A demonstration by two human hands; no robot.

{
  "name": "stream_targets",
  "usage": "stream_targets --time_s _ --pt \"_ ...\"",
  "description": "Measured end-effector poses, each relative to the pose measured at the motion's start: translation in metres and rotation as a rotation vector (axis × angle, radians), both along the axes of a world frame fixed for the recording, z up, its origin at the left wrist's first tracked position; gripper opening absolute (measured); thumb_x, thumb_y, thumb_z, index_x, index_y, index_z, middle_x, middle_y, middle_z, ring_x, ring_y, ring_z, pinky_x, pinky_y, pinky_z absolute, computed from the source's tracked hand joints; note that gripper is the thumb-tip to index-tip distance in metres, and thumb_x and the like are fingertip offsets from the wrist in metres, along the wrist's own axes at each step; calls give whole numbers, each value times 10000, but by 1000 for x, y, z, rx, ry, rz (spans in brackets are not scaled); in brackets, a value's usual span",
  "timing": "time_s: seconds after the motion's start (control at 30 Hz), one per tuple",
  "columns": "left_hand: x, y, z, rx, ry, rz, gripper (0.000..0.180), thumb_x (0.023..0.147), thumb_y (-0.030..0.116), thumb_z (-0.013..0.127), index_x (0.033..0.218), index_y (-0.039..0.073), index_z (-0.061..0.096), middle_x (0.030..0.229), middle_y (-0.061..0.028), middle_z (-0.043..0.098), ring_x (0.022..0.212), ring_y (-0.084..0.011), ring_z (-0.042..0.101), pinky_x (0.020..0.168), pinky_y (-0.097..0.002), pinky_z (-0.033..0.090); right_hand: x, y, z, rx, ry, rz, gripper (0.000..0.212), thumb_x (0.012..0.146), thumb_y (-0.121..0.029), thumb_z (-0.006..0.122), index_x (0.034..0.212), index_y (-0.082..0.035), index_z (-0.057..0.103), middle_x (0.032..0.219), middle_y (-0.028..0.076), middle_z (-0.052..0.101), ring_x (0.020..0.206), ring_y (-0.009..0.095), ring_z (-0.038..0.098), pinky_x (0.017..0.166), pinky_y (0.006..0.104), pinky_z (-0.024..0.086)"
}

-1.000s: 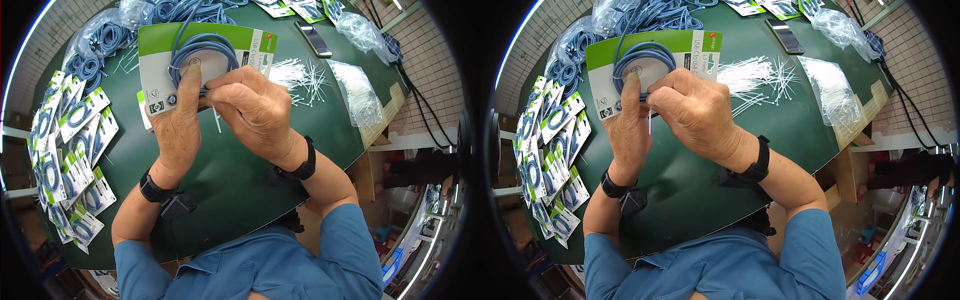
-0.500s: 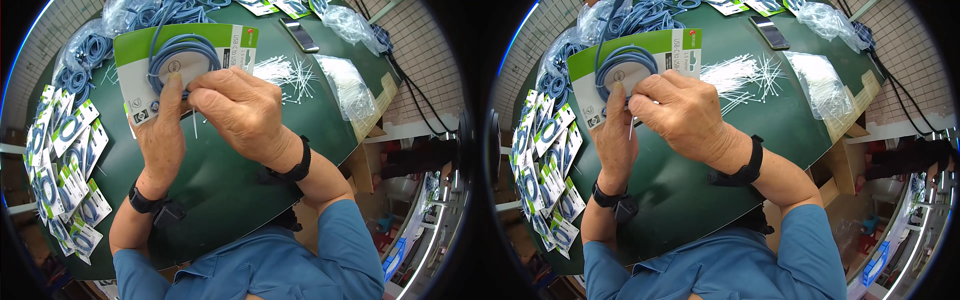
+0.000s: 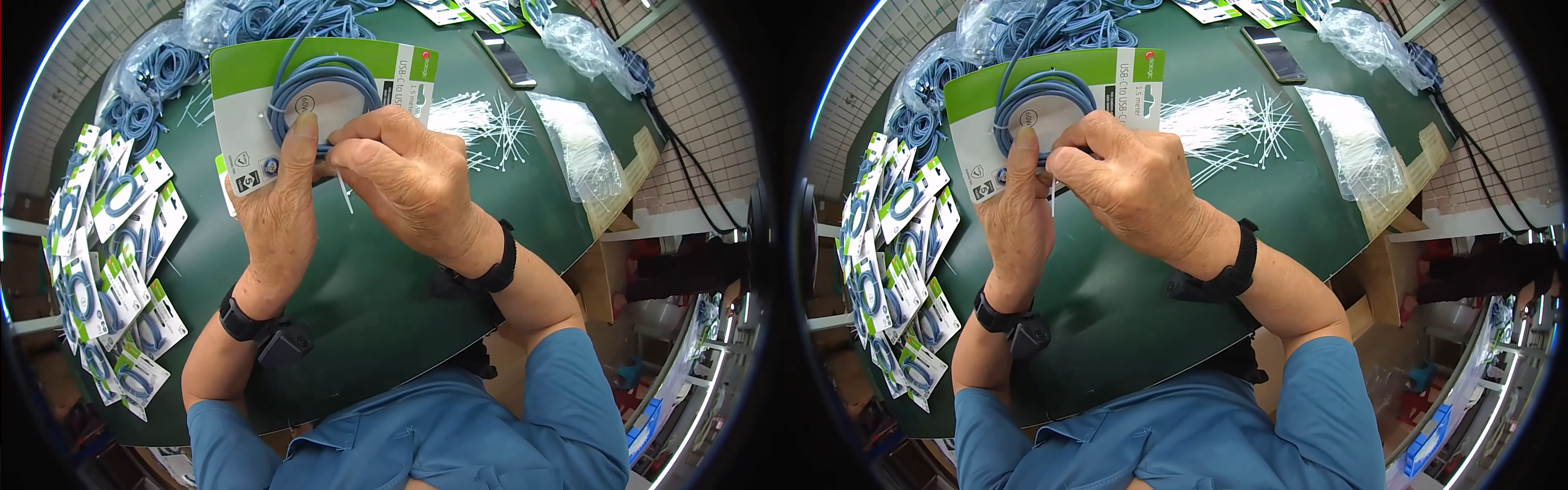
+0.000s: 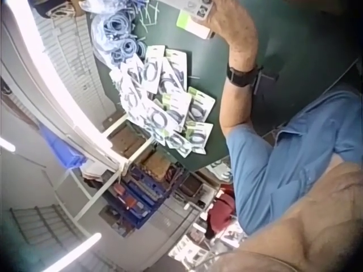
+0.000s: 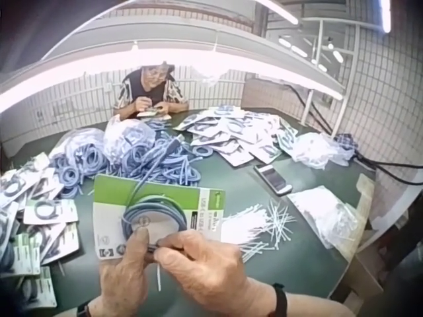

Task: The person picks up a cable and a card, aligns the cable onto the card, and secures it by threading a zip tie through the holes and tightening it by hand.

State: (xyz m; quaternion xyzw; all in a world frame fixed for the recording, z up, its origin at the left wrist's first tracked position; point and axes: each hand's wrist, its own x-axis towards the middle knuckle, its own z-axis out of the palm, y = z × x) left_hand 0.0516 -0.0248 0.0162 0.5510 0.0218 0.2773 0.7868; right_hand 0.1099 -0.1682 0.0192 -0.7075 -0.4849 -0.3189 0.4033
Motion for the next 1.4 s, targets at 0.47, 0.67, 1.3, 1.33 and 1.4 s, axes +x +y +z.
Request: stream_targets --time_s 0.47,0.67,1.3,1.33,1.4 --pt "-1 4 10 96 -2 -14 257 995 200 719 1131 -9 652 965 -46 692 793 -118 686 635 -258 555 -12 -1 2 30 -180 18 246 628 26 825 853 18 725 920 93 685 712 181 687 534 292 559" --pt "-1 3 16 33 -2 -34 284 1028 208 671 1161 -38 620 992 -96 699 802 -169 720 683 -287 597 -17 4 -5 62 -123 91 244 625 20 828 848 22 728 914 96 675 758 209 718 600 297 604" --pt "-5 3 16 38 115 -73 384 1064 275 614 1226 -72 582 1109 -160 692 851 -253 741 724 -340 637 -16 4 -3 163 -32 263 196 705 16 827 866 5 714 949 101 677 741 233 696 769 413 639" --pt "-5 3 15 15 112 -88 381 1064 274 615 1226 -69 582 1107 -160 692 848 -252 739 725 -343 637 -16 4 -4 164 -32 263 196 705 16 827 866 5 714 949 101 677 741 233 696 769 413 639" --pt "-5 3 14 -8 108 -102 378 1064 274 615 1225 -67 583 1106 -159 692 845 -250 736 725 -345 637 -15 3 -6 172 -39 263 187 709 23 820 863 4 715 954 102 677 739 232 695 759 407 640"
